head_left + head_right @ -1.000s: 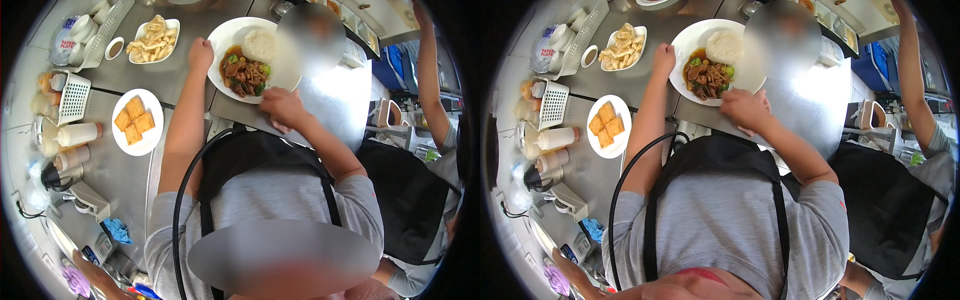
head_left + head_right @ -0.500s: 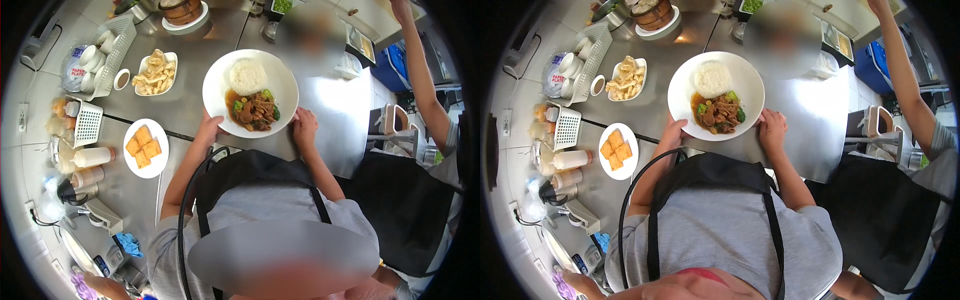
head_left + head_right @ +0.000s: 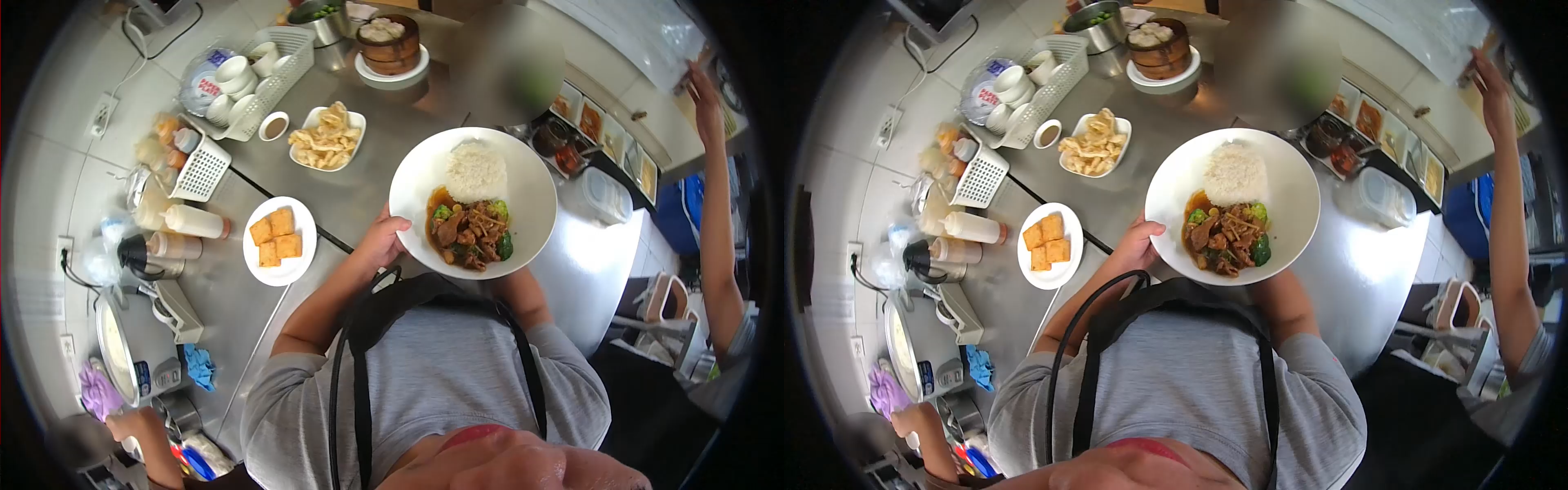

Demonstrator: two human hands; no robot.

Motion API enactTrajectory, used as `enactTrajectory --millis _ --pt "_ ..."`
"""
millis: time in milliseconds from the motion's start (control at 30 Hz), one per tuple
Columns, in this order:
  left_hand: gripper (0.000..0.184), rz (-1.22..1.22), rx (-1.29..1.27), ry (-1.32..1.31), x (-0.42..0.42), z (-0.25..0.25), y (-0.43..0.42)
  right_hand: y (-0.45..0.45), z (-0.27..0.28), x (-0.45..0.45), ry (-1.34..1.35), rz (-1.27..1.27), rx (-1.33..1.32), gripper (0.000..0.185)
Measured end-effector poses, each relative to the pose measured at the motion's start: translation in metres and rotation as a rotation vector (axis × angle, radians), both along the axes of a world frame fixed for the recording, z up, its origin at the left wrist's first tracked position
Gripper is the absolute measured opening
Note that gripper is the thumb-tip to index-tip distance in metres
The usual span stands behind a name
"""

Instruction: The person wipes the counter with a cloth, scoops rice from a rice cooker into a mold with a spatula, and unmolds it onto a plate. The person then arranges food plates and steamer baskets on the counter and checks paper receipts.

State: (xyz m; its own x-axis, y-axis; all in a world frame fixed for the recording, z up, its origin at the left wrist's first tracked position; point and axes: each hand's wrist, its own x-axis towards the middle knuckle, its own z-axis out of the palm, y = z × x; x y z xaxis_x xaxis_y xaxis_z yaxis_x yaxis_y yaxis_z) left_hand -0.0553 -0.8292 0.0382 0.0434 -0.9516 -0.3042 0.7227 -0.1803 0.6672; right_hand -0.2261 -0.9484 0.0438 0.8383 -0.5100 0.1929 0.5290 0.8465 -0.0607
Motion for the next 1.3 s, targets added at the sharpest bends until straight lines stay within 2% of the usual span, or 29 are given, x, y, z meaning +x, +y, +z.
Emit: enactTrajectory --millis 67,133,200,267,333,433,467,500,567,600,700,800,900,933,1000,1033,1067,1100,1133,1167,1233,1267,1300 --pt "0.062 0.034 -0.031 0.021 0.004 0.004 -0.005 0.011 0.009 0.012 -0.213 0.248 -0.083 0.047" --pt "0.063 0.095 -0.027 -0.068 0.011 0.006 -0.006 0.017 0.013 0.02 -0.333 0.419 -0.157 0.05" --pt "0.063 0.18 0.019 -0.163 0.012 0.003 -0.003 0.023 0.013 0.011 -0.244 0.361 -0.164 0.052" --pt "0.064 0.292 0.109 -0.27 0.005 -0.002 0.001 0.028 0.009 -0.005 -0.006 0.188 -0.113 0.057" --pt "0.064 0.306 0.158 -0.266 -0.007 -0.003 0.007 0.029 0.0 -0.017 0.299 -0.013 -0.055 0.064" --pt "0.061 0.309 0.238 -0.224 -0.021 -0.017 0.018 0.021 -0.021 -0.008 0.766 -0.196 0.09 0.064" --pt "0.059 0.318 0.285 -0.219 -0.029 -0.021 0.02 0.015 -0.037 -0.014 0.79 -0.159 0.096 0.058" --pt "0.058 0.325 0.333 -0.214 -0.033 -0.025 0.023 0.01 -0.035 -0.017 0.973 -0.177 -0.05 0.056" --pt "0.059 0.232 0.22 -0.223 -0.033 -0.035 0.031 0.001 -0.031 -0.019 1.322 -0.208 -0.362 0.052" --pt "0.06 0.198 0.204 -0.206 -0.033 -0.043 0.031 -0.008 -0.052 -0.016 1.294 -0.385 -0.419 0.049" --pt "0.064 0.16 0.154 -0.302 -0.035 -0.047 0.034 -0.03 -0.038 -0.007 1.522 -0.385 -0.652 0.048" --pt "0.067 0.115 0.173 -0.45 -0.026 -0.039 0.039 -0.051 -0.032 0.007 1.601 -0.397 -0.844 0.048" --pt "0.054 -0.271 0.314 -0.687 0.022 -0.011 0.044 -0.064 -0.025 0.011 1.611 -0.319 -0.979 0.045" --pt "0.036 -0.304 0.284 -0.682 0.049 -0.01 0.044 -0.088 -0.061 -0.008 1.589 -0.399 -1.2 0.045" --pt "0.036 0.162 0.197 -0.743 0.101 -0.002 0.061 -0.136 -0.134 -0.044 1.546 -0.629 -1.629 0.043" --pt "0.027 0.507 0.111 -0.709 0.125 0.006 0.069 -0.125 -0.103 -0.044 1.579 -0.646 -1.429 0.042" --pt "0.037 0.916 0.158 -0.781 0.152 -0.003 0.077 -0.11 -0.065 -0.042 1.593 -0.678 -1.224 0.042" --pt "0.054 1.244 0.442 -1.289 0.184 -0.003 0.083 -0.11 -0.061 -0.046 1.65 -0.76 -1.274 0.042" --pt "0.068 1.541 0.377 -1.354 0.226 -0.012 0.096 -0.11 -0.06 -0.053 1.711 -0.846 -1.32 0.041" --pt "0.082 1.684 0.147 -1.121 0.234 0.019 0.106 -0.108 -0.06 -0.059 1.78 -0.935 -1.36 0.041" --pt "0.091 1.812 0.541 -1.385 0.284 -0.001 0.129 -0.088 -0.054 -0.059 1.816 -0.951 -1.433 0.041" --pt "0.094 1.801 0.573 -1.451 0.307 -0.011 0.136 -0.081 -0.053 -0.06 1.844 -0.96 -1.463 0.04" --pt "0.097 1.78 0.6 -1.518 0.324 -0.017 0.139 -0.081 -0.058 -0.058 1.703 -1.14 -1.607 0.039"
